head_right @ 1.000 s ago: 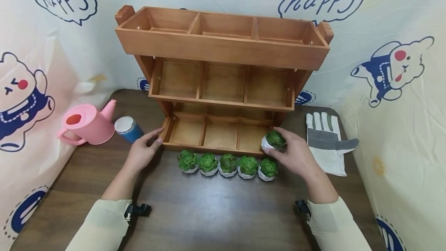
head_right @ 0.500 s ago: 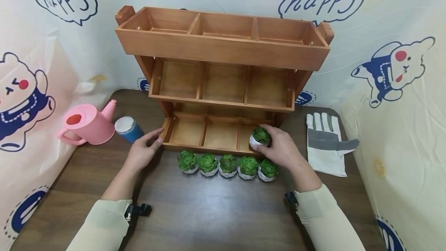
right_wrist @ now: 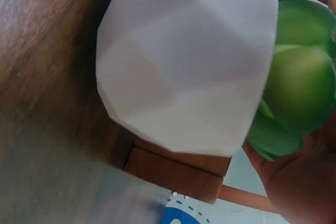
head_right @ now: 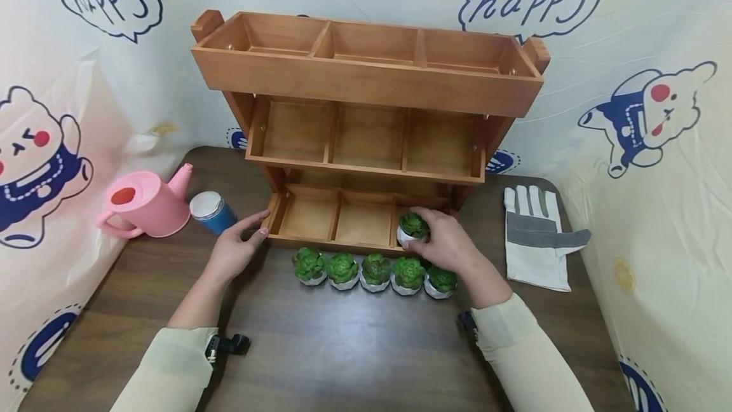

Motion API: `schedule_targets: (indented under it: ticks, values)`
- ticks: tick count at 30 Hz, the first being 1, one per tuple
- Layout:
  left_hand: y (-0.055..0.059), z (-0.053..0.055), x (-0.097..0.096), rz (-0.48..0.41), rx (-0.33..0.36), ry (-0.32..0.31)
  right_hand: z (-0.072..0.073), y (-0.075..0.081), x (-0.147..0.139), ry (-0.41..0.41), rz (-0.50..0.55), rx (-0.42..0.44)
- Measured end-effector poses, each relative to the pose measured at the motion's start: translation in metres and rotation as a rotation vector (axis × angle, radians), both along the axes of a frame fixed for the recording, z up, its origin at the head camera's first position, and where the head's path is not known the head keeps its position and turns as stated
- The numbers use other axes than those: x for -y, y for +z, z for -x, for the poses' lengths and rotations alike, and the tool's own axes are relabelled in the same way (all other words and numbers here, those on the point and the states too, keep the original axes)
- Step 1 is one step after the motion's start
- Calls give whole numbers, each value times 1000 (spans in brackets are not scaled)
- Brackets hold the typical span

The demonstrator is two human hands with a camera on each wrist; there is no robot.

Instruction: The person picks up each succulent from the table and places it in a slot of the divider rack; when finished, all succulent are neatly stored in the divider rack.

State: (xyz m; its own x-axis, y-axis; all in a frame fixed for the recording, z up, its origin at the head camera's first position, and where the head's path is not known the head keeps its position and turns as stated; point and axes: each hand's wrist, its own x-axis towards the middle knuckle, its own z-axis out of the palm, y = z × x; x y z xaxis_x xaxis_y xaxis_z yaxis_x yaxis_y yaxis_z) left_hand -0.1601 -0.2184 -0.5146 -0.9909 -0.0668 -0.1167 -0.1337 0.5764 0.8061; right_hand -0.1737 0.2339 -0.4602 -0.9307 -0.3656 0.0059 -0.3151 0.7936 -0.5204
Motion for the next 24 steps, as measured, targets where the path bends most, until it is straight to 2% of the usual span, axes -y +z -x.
schedule_targets:
  ticks: [7,17,24]
  values:
    - [0,-1,-1,-10,7,-2,0,-4,3,23,-4,16]
    - [0,-2,0,-12,13,5,2,-8,0,65,-38,93]
    - [-1,-1,0,-17,35,2,-3,-3,-9,62,7,110]
